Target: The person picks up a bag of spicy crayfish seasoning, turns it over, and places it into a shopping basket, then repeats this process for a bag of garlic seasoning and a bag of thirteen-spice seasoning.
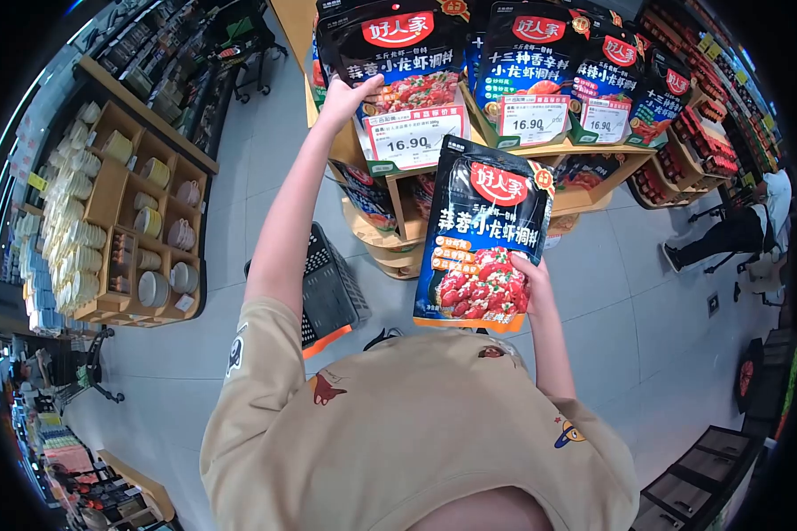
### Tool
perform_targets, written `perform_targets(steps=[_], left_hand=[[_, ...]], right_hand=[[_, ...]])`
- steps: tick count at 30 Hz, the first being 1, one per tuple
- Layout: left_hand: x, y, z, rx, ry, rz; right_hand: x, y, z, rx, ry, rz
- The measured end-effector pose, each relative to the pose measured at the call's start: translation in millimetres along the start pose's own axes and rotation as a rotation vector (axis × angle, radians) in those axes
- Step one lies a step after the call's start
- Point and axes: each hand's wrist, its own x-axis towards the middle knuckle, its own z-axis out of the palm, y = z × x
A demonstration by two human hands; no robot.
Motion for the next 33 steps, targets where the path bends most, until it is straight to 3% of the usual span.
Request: perform_targets(steps=[3, 8, 14, 16, 18, 22, 26, 33], left_hand=[[2, -6, 8, -0.108, 0.118, -0.039], [5, 4, 13, -0.161, 0.269, 0.103], [1, 59, -3, -0.170, 0.423, 0.414], [-11, 82, -13, -0.229, 0.434, 0.288], [-31, 115, -14, -0.334, 0.417, 0.403], [-74, 142, -23, -0.439, 0.200, 0.170], [-129, 129, -3, -0.552, 0.077, -0.278], [-203, 86, 45, -0.569, 0.108, -0.816]], right_hand=[[-2, 0, -3, 0.003, -0.011, -0.001], [-6, 0, -7, -0.004, 0.029, -0.014], [-9, 0, -9, -0.005, 0.048, -0.006], [-8, -1, -8, -0.010, 0.046, -0.006], [-8, 0, -8, -0.013, 0.045, 0.000], [-2, 3, -12, -0.051, 0.062, 0.030], [3, 3, -2, -0.069, 0.061, 0.052], [6, 13, 7, -0.141, -0.080, 0.058]])
